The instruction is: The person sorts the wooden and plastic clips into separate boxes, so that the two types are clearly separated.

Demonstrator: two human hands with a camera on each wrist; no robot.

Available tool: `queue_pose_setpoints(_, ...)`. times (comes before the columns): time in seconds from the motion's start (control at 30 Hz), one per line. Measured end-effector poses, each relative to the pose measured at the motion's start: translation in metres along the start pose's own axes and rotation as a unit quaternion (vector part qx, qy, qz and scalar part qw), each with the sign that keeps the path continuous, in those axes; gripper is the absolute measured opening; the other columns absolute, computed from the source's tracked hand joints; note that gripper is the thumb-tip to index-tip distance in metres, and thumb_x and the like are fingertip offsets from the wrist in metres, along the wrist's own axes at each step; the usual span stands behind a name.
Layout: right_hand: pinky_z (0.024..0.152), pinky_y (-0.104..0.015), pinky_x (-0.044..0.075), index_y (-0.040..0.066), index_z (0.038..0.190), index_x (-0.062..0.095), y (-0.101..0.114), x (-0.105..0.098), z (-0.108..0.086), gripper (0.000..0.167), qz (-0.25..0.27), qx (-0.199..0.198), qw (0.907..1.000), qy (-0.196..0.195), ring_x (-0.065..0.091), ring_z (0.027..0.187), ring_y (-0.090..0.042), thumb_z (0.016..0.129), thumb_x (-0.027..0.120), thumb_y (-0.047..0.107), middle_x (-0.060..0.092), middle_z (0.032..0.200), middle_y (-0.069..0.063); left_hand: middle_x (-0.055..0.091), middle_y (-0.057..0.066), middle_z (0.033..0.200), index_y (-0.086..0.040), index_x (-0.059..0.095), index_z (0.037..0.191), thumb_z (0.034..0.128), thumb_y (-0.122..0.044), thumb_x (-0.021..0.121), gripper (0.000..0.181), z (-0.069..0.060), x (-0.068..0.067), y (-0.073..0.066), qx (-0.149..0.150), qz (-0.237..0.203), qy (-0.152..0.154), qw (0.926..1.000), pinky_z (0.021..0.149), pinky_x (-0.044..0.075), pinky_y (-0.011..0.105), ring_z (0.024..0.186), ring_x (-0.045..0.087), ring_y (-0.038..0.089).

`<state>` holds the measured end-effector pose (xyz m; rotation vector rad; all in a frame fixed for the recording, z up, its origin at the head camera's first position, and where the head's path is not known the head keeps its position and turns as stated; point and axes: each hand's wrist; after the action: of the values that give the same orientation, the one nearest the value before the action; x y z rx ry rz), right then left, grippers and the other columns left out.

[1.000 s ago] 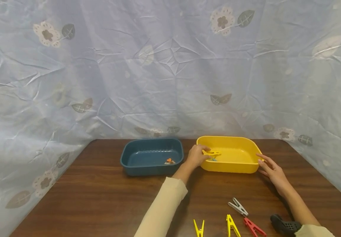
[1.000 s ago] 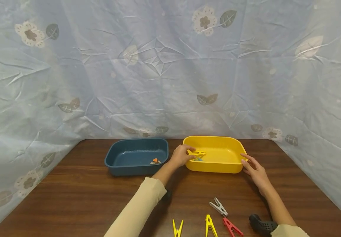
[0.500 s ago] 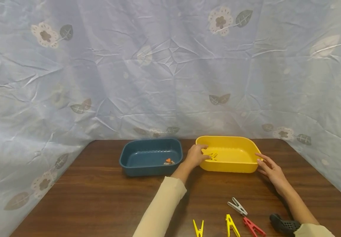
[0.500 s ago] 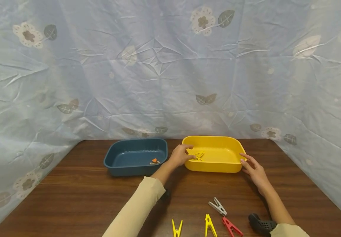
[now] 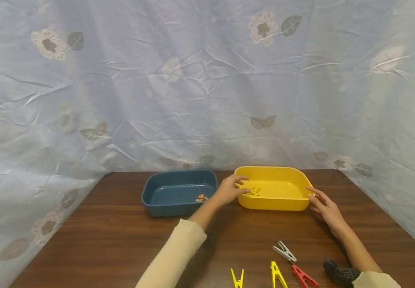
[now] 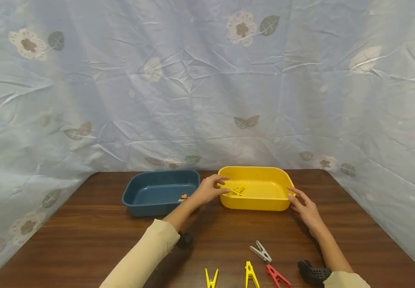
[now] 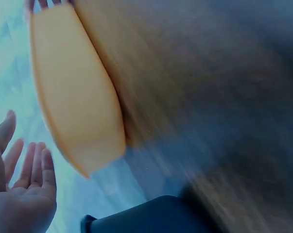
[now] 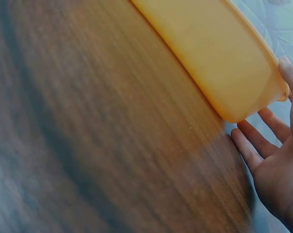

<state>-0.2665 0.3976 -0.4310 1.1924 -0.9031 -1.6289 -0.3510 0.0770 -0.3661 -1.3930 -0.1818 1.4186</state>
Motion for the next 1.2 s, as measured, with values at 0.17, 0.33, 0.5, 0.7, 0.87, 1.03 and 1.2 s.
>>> queue_pose_setpoints(0.17, 0.081, -0.021, 0.046, 0.005, 0.142, 0.032, -0.001, 0.001, 0.000, 0.050, 0.002, -0.002, 1.0000, -0.003, 0.045, 0.104, 0.007, 0.099, 0.042, 0.030, 0.024, 0.140, -0.027, 0.060, 0.008, 0.113, -0.005, 0.059, 0.120, 0.0835, -0.014, 0.069, 0.039, -0.030, -0.002, -0.009, 0.040, -0.080, 0.023, 0.9957, 0.077, 0.048, 0.025, 0.098, 0.058, 0.025)
queue_pose_setpoints(0.33, 0.081, -0.021, 0.046, 0.006, 0.142, 0.031, -0.003, 0.001, -0.005, 0.051, -0.006, 0.008, 1.0000, -0.001, 0.044, 0.104, 0.008, 0.099, 0.041, 0.032, 0.024, 0.140, -0.027, 0.065, 0.004, 0.103, -0.004, 0.063, 0.115, 0.0823, -0.008, 0.069, 0.033, -0.076, 0.002, -0.020, 0.030, -0.186, 0.100, 0.9770, 0.078, 0.048, 0.024, 0.095, 0.061, 0.022)
queue_pose_setpoints(0.5, 0.080, -0.020, 0.046, 0.004, 0.141, 0.032, -0.004, 0.002, -0.006, 0.052, -0.016, 0.005, 0.9999, -0.003, 0.044, 0.103, 0.009, 0.099, 0.041, 0.032, 0.024, 0.139, -0.027, 0.065, 0.009, 0.104, 0.001, 0.061, 0.116, 0.0848, 0.000, 0.063, 0.032, -0.122, 0.008, -0.036, -0.013, -0.320, 0.198, 0.9265, 0.080, 0.048, 0.026, 0.095, 0.061, 0.019)
queue_pose_setpoints(0.7, 0.081, -0.020, 0.046, 0.005, 0.141, 0.032, -0.001, 0.000, 0.000, 0.050, -0.017, -0.008, 0.9998, -0.002, 0.044, 0.106, 0.005, 0.099, 0.041, 0.031, 0.024, 0.140, -0.025, 0.058, 0.020, 0.116, 0.004, 0.056, 0.121, 0.0865, 0.005, 0.058, 0.035, -0.146, 0.009, -0.038, 0.005, -0.356, 0.292, 0.8879, 0.083, 0.046, 0.026, 0.101, 0.059, 0.019)
queue_pose_setpoints(0.87, 0.081, -0.020, 0.046, 0.006, 0.142, 0.032, 0.002, -0.004, 0.001, 0.049, -0.016, -0.011, 0.9998, 0.001, 0.045, 0.102, 0.008, 0.099, 0.041, 0.030, 0.024, 0.138, -0.026, 0.063, 0.002, 0.111, -0.001, 0.061, 0.116, 0.0824, 0.003, 0.064, 0.035, -0.142, 0.007, -0.017, 0.084, -0.187, 0.293, 0.9339, 0.081, 0.046, 0.021, 0.095, 0.056, 0.004)
queue_pose_setpoints(1.03, 0.080, -0.019, 0.046, 0.005, 0.142, 0.032, 0.003, -0.006, 0.002, 0.050, -0.014, -0.010, 0.9999, 0.000, 0.045, 0.102, 0.009, 0.099, 0.041, 0.030, 0.025, 0.138, -0.025, 0.059, -0.012, 0.117, -0.007, 0.063, 0.116, 0.0809, 0.005, 0.059, 0.038, -0.139, 0.007, -0.002, 0.123, -0.102, 0.331, 0.9299, 0.085, 0.041, 0.018, 0.102, 0.047, -0.003)
queue_pose_setpoints(1.2, 0.081, -0.019, 0.046, 0.005, 0.142, 0.032, 0.000, -0.001, 0.000, 0.051, -0.008, -0.002, 0.9999, 0.007, 0.045, 0.103, 0.008, 0.099, 0.041, 0.031, 0.023, 0.139, -0.027, 0.054, -0.019, 0.120, -0.012, 0.061, 0.122, 0.0830, -0.001, 0.056, 0.040, -0.146, 0.002, 0.003, 0.113, -0.098, 0.370, 0.9170, 0.091, 0.035, 0.019, 0.109, 0.042, -0.003)
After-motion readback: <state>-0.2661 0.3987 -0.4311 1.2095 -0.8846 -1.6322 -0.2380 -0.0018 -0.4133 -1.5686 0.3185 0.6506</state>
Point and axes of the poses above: each hand's wrist, its own z-axis towards the middle knuckle, its own x-axis out of the palm, y = z × x
